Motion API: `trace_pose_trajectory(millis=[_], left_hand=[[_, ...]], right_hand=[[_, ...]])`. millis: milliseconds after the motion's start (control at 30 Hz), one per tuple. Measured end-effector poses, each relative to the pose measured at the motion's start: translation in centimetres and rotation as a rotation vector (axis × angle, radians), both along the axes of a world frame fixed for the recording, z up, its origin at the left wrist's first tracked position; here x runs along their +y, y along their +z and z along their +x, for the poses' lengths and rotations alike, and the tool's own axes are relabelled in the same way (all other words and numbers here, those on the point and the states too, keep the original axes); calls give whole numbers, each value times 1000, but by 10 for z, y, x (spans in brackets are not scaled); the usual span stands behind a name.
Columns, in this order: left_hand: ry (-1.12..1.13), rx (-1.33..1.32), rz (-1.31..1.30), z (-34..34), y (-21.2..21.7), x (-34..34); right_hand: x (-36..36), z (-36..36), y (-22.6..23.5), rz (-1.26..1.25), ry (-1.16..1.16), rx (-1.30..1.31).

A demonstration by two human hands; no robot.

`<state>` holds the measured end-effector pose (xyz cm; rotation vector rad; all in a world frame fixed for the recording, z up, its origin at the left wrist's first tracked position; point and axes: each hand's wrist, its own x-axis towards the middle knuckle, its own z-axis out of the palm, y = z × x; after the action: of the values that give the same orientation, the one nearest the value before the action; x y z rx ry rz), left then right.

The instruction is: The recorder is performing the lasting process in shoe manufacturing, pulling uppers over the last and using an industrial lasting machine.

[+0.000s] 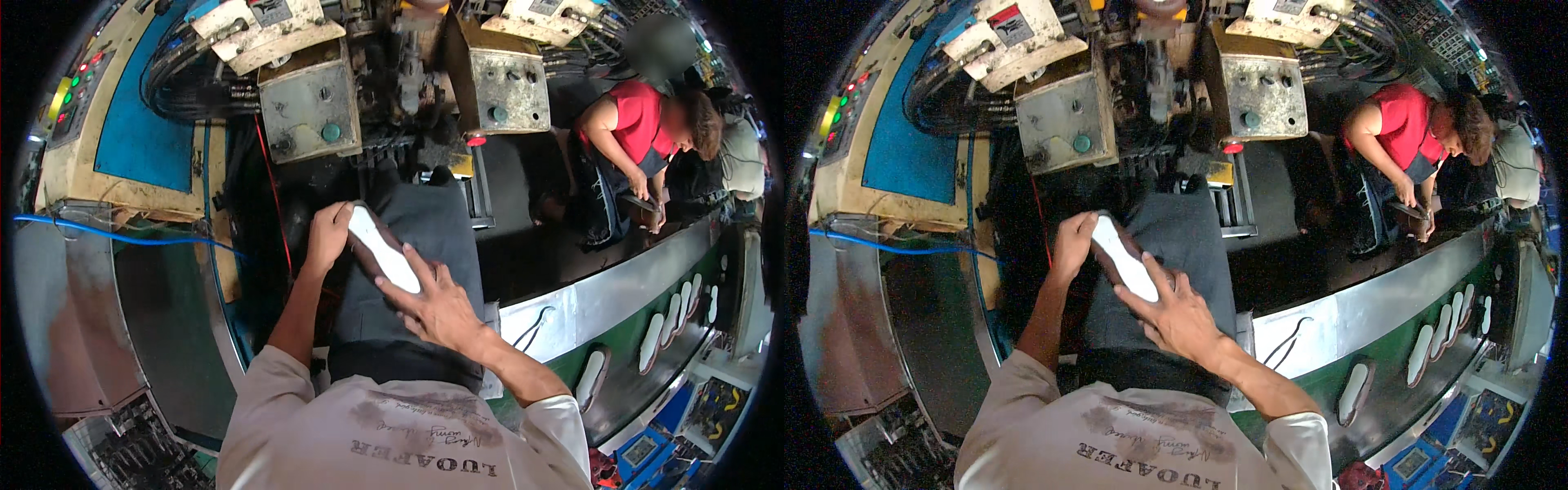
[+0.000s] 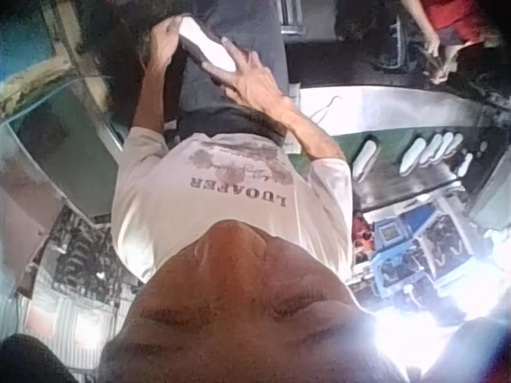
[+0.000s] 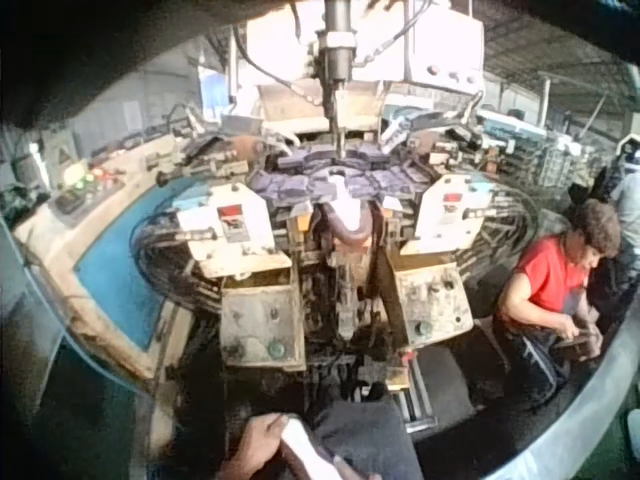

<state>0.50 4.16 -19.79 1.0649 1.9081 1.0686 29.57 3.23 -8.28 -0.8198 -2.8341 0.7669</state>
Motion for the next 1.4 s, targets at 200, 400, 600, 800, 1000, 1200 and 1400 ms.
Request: trace_pose_trajectory(millis=[200, 400, 600, 800, 1000, 1200, 1400], left_hand=[[46, -281, 19, 3, -11, -2], [36, 12, 6, 21, 7, 2], [-235, 79, 62, 6, 1, 30], [162, -491, 386, -22, 80, 203], [-50, -1179, 153, 8, 160, 314], [-36, -1005, 115, -5, 199, 242], [-80, -1152, 239, 10, 215, 70]], right_hand=[[-12, -2, -7, -58, 31, 14], [-18, 9, -24, 2, -14, 57], [-13, 31, -31, -191, -117, 191], [-9, 65, -12, -494, -708, 523], [66, 88, 41, 149, -584, 373], [190, 29, 106, 440, -338, 322], [275, -59, 88, 482, -359, 258]])
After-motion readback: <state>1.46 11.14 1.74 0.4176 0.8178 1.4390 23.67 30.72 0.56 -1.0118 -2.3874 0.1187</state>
